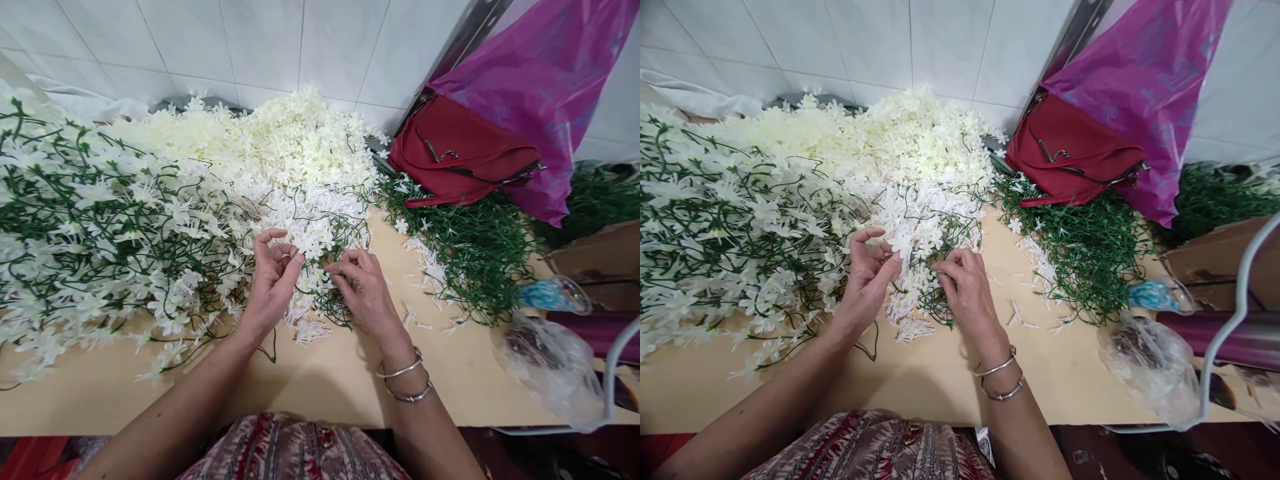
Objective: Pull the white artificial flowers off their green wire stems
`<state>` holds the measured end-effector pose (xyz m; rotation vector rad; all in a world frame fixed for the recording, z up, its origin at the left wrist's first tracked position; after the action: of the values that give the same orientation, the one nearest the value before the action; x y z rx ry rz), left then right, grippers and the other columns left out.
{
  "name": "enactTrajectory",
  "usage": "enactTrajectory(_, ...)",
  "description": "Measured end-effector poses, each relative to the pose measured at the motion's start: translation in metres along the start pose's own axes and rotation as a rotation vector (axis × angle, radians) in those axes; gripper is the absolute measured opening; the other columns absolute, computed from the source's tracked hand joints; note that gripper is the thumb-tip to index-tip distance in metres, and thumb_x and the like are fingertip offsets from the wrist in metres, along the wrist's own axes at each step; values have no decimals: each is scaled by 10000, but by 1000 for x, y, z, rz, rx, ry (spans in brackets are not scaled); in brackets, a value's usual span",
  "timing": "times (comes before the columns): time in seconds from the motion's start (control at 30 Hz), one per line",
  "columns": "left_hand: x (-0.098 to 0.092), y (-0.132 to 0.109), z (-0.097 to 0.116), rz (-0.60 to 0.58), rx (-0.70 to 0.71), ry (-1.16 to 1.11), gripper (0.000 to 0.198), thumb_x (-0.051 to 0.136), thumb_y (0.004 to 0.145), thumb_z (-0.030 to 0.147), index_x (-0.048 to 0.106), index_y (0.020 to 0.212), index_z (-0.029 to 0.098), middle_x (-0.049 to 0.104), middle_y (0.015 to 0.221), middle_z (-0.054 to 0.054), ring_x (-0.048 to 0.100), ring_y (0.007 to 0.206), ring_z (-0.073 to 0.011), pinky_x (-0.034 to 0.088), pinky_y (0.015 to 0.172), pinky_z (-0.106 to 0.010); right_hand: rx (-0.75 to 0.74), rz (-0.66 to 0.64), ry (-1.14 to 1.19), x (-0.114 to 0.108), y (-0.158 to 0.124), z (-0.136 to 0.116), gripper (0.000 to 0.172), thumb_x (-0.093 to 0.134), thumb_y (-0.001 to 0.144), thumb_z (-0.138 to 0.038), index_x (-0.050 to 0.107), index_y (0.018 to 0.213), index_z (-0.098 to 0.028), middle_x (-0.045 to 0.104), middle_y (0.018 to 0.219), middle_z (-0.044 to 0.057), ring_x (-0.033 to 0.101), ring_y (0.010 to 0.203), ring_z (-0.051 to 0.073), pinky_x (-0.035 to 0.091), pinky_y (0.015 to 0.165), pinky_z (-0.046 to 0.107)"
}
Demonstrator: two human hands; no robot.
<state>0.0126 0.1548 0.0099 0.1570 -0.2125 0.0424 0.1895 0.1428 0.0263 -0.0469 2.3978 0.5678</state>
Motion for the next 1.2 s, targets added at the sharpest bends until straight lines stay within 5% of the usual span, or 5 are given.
enactTrajectory(0.13,2,-2,1,-21,60,7,241,594,1015,263,374,1108,296,644,877,58,556,564,-65,474,586,-199,71,111,17,-12,0,5,115,655,942,-176,737,894,-240,664,1032,62,607,1062,253,482,958,436)
enactTrajectory(0.3,16,-8,13,-156,223,316,239,508,1061,252,662,883,209,699,986,-54,697,909,-153,562,759,-267,280,248,302,-24,-6,23,35,679,931,-233,710,914,-227,709,871,11,636,824,186,515,799,343)
enactTrajectory(0.5,32,-14,13,-279,275,480,235,656,995,262,734,1213,222,744,1129,-77,688,1020,-189,546,912,-332,226,138,399,-9,-6,4,25,724,904,-216,715,887,-231,720,841,-6,652,822,167,520,800,307)
enactTrajectory(0.77,9,-10,-14,-75,-49,198,168,749,917,359,764,946,194,739,767,-9,698,706,-153,544,714,-267,312,315,92,-39,-9,36,97,639,940,-260,708,982,-206,714,962,57,635,874,212,519,854,389)
enactTrajectory(1.2,6,-10,-17,-16,-95,135,152,754,892,330,756,912,180,744,814,-15,682,738,-139,545,716,-243,219,141,-196,-22,-7,34,110,627,913,-167,697,855,-229,664,961,84,588,955,280,477,894,468)
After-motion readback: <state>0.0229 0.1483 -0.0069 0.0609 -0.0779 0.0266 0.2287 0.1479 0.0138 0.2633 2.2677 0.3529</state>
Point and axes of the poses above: each hand's wrist, its own y-axis towards the middle knuckle, its own x-axis out of the palm, z = x × y, the point moved 10 cm from there along y, towards the middle knuckle
